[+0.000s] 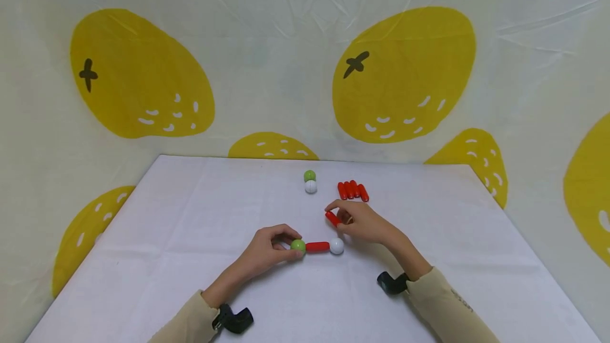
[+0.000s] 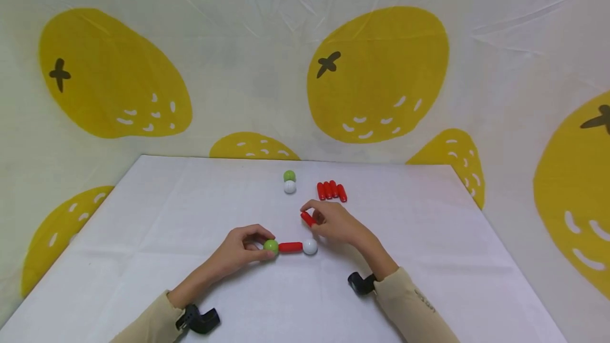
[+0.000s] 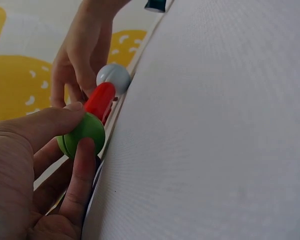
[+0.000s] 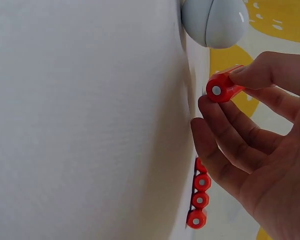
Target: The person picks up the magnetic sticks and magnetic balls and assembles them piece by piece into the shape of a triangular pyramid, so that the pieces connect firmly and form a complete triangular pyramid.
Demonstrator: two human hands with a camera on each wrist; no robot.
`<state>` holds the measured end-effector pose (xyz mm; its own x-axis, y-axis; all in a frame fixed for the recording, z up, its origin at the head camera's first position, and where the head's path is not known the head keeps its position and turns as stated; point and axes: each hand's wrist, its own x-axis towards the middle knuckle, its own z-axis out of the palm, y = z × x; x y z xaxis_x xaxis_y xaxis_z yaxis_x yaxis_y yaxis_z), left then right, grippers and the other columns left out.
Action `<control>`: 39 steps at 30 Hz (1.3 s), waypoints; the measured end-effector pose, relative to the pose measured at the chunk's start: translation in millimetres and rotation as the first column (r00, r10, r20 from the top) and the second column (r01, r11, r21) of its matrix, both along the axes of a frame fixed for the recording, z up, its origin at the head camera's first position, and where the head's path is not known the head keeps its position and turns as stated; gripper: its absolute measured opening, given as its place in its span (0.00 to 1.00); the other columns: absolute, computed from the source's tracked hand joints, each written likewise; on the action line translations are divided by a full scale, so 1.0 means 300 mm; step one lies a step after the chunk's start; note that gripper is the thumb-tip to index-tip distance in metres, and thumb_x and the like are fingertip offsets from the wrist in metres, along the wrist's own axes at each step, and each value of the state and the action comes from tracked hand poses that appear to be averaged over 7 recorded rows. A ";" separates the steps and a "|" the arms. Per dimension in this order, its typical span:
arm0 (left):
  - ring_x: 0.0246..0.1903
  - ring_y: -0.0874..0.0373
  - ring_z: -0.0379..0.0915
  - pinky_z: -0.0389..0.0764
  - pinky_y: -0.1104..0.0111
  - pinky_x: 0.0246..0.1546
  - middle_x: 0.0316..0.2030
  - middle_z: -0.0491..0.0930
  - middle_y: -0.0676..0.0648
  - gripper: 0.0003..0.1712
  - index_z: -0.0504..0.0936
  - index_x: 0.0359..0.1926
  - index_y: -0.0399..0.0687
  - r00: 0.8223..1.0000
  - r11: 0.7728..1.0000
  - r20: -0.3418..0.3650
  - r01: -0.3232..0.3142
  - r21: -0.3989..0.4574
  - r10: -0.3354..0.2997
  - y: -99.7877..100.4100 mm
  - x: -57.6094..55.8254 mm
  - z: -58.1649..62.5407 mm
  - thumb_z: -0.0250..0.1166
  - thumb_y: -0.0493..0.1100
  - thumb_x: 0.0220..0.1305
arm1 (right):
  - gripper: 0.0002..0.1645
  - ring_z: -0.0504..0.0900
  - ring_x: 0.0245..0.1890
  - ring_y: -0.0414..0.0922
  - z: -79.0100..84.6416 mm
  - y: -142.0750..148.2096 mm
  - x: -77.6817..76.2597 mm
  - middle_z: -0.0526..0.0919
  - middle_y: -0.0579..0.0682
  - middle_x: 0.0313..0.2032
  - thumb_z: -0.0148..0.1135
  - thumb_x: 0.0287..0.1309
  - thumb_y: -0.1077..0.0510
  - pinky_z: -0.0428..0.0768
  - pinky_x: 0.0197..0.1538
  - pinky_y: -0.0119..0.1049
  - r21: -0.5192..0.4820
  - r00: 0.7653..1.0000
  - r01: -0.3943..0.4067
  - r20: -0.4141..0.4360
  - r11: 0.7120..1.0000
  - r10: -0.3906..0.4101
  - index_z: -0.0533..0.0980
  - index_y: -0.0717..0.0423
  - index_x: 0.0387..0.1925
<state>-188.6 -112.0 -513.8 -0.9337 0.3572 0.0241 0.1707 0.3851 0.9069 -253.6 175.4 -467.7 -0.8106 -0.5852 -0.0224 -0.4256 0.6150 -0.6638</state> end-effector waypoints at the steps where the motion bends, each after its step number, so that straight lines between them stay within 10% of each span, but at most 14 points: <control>1: 0.44 0.60 0.81 0.82 0.75 0.39 0.46 0.87 0.52 0.20 0.87 0.50 0.53 1.000 1.000 -0.001 -0.001 -0.003 0.001 0.001 -0.001 0.000 0.78 0.50 0.58 | 0.26 0.81 0.42 0.42 0.002 0.003 0.000 0.84 0.46 0.41 0.67 0.62 0.62 0.85 0.47 0.37 -0.001 1.000 -0.002 -0.003 1.000 0.002 0.77 0.51 0.62; 39: 0.44 0.61 0.81 0.83 0.74 0.40 0.46 0.86 0.55 0.20 0.87 0.51 0.55 1.000 1.000 -0.016 -0.009 -0.019 0.009 0.002 0.000 -0.019 0.78 0.52 0.59 | 0.24 0.82 0.43 0.44 -0.023 0.017 0.001 0.85 0.49 0.44 0.65 0.63 0.63 0.85 0.50 0.39 -0.008 1.000 -0.016 -0.015 1.000 0.016 0.77 0.51 0.61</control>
